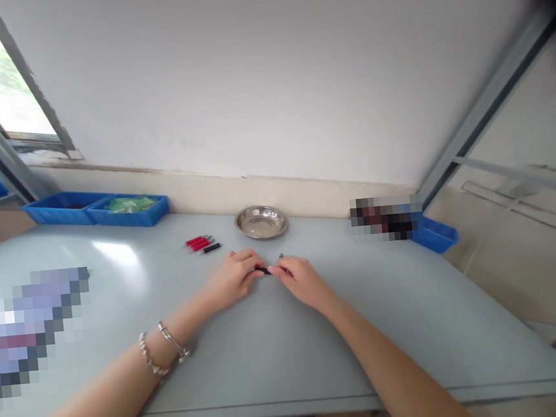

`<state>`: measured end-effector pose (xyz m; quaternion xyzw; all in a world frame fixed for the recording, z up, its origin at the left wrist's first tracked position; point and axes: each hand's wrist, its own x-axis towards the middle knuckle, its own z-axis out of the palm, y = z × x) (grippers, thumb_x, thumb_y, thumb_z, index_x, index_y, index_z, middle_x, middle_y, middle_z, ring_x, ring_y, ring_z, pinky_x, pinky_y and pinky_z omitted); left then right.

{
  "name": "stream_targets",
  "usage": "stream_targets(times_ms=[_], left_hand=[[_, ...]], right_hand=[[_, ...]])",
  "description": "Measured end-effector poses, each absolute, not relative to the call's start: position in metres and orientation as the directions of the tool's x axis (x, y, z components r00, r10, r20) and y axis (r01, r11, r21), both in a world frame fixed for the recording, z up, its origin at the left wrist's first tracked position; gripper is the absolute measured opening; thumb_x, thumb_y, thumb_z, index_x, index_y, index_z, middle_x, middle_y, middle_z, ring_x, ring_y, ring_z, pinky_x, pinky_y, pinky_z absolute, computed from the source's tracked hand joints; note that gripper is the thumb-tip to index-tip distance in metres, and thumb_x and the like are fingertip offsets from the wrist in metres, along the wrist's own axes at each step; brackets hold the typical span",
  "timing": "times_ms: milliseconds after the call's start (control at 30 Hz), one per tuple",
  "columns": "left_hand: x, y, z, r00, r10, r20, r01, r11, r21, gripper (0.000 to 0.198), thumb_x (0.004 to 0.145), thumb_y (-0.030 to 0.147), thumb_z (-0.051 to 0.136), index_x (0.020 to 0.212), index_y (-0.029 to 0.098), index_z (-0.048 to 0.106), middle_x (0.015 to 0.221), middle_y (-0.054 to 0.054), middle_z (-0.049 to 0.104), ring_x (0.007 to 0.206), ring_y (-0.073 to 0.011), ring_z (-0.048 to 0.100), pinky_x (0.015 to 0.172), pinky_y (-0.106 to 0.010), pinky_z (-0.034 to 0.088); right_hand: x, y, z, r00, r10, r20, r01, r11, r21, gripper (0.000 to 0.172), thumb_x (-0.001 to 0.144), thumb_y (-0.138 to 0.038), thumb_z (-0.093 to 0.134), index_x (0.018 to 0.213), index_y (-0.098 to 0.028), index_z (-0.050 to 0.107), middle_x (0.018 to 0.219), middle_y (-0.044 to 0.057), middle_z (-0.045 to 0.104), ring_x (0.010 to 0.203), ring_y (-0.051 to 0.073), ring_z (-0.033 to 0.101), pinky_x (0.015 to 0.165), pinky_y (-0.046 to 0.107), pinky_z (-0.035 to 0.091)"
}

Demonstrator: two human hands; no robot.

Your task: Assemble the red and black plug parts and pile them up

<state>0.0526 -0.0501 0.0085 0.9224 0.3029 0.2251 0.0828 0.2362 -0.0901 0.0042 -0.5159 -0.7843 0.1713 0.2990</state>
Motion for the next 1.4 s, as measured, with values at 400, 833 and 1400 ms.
stream_targets(times_ms=[400, 833, 1400], left_hand=[[0.0518, -0.0506, 0.0103, 0.704, 0.605, 0.372, 0.528, -0.796, 0.295, 0.017, 0.085, 0.023, 0.04, 0.088, 0.017, 0.055, 0.09, -0.005, 0.06, 0.082, -0.016, 0.054, 0.072, -0.029, 0.036], [0.0529, -0.0509, 0.0092, 0.709, 0.599, 0.373, 0.518, -0.801, 0.301, 0.017, 0.086, 0.024, 0.04, 0.087, 0.018, 0.055, 0.087, -0.004, 0.059, 0.081, -0.0158, 0.053, 0.072, -0.029, 0.035], [0.0523, -0.0501, 0.0069, 0.701, 0.604, 0.38, 0.534, -0.797, 0.283, 0.016, 0.086, 0.024, 0.039, 0.089, 0.017, 0.054, 0.089, -0.004, 0.059, 0.082, -0.0153, 0.053, 0.072, -0.028, 0.034]], right_hand=[[0.2379, -0.091, 0.0057, -0.329, 0.909, 0.256, 0.696, 0.416, -0.585, 0.033, 0.087, -0.033, 0.037, 0.059, -0.018, 0.043, 0.06, -0.002, 0.043, 0.058, 0.011, 0.041, 0.056, 0.022, 0.03], [0.2369, -0.0908, 0.0043, -0.282, 0.899, 0.335, 0.69, 0.433, -0.58, 0.03, 0.087, -0.032, 0.037, 0.062, -0.018, 0.043, 0.063, -0.001, 0.044, 0.061, 0.011, 0.041, 0.057, 0.022, 0.032], [0.2366, -0.0924, 0.0068, -0.319, 0.913, 0.256, 0.708, 0.409, -0.576, 0.031, 0.086, -0.034, 0.038, 0.061, -0.018, 0.045, 0.059, -0.001, 0.044, 0.058, 0.011, 0.041, 0.054, 0.021, 0.029]])
